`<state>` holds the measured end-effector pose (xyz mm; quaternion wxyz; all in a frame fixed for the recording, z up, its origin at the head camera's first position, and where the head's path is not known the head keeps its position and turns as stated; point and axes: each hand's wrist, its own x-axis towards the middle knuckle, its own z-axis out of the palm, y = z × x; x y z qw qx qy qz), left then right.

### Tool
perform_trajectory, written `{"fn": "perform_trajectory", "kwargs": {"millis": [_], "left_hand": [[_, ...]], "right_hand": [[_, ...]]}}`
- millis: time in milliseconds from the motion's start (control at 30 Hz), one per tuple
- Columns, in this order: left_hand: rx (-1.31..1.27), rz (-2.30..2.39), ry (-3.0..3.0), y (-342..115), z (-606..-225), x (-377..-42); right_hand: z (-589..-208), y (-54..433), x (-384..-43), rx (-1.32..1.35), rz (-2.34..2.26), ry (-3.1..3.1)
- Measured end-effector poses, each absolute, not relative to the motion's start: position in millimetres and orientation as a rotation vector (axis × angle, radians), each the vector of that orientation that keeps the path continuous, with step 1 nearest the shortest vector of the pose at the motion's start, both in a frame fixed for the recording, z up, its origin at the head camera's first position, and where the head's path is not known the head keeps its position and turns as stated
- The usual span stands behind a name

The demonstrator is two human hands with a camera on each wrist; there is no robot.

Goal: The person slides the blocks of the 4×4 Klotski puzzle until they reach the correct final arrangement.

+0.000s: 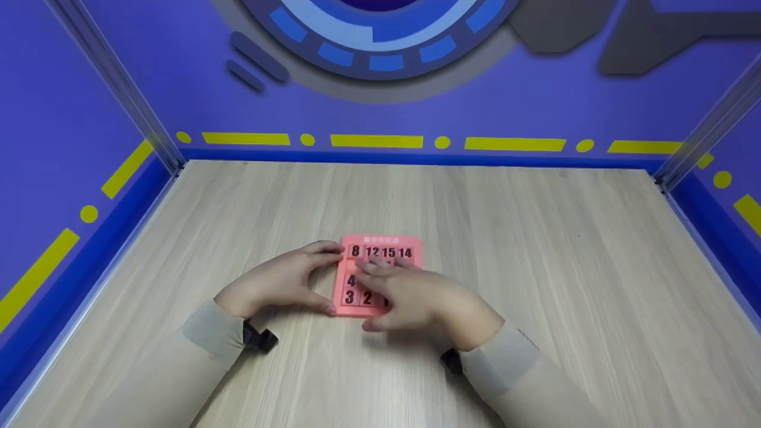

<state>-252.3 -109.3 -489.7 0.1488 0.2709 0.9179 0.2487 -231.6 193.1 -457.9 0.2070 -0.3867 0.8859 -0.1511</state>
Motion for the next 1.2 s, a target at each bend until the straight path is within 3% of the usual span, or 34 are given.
{"fn": "perform_trajectory", "kwargs": {"millis": [333, 1200], "left_hand": [[0.767, 0.721, 2.634, -109, -491, -250], [0.795, 0.689, 2.653, -108, -486, -252]], "right_hand": [[-463, 184, -221, -1.107, -0.326, 2.448], [-464, 188, -249, -1.032, -0.345, 2.501]]}}
